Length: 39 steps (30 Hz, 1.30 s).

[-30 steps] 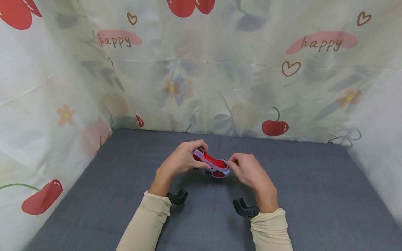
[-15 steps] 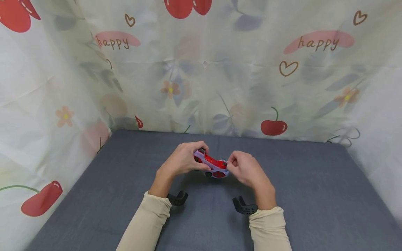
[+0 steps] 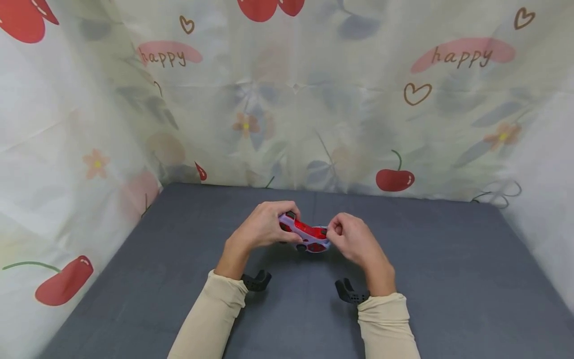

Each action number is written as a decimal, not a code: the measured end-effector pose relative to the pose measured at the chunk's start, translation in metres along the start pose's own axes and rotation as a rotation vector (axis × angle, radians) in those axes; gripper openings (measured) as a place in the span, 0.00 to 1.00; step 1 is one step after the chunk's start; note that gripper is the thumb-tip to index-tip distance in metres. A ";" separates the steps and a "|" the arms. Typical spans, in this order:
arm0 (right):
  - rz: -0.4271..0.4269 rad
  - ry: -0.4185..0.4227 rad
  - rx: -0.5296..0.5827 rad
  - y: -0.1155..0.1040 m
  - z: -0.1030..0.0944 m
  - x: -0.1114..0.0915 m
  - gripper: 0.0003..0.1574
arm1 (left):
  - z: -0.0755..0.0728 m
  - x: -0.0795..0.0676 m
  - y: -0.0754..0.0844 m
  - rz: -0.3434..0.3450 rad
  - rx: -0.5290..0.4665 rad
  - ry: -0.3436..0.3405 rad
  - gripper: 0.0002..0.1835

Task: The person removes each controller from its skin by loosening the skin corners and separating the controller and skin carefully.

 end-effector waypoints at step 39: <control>0.150 -0.215 0.301 0.009 0.006 -0.003 0.16 | -0.001 -0.001 -0.001 0.031 -0.033 -0.012 0.19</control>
Point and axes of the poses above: each hand's wrist, its own x-axis towards the middle knuckle, its own z-axis out of the palm, y = z × x, the point moved 5 cm from there along x, towards the middle knuckle, and after that the axes turned 12 degrees about y, right-handed, at the moved point
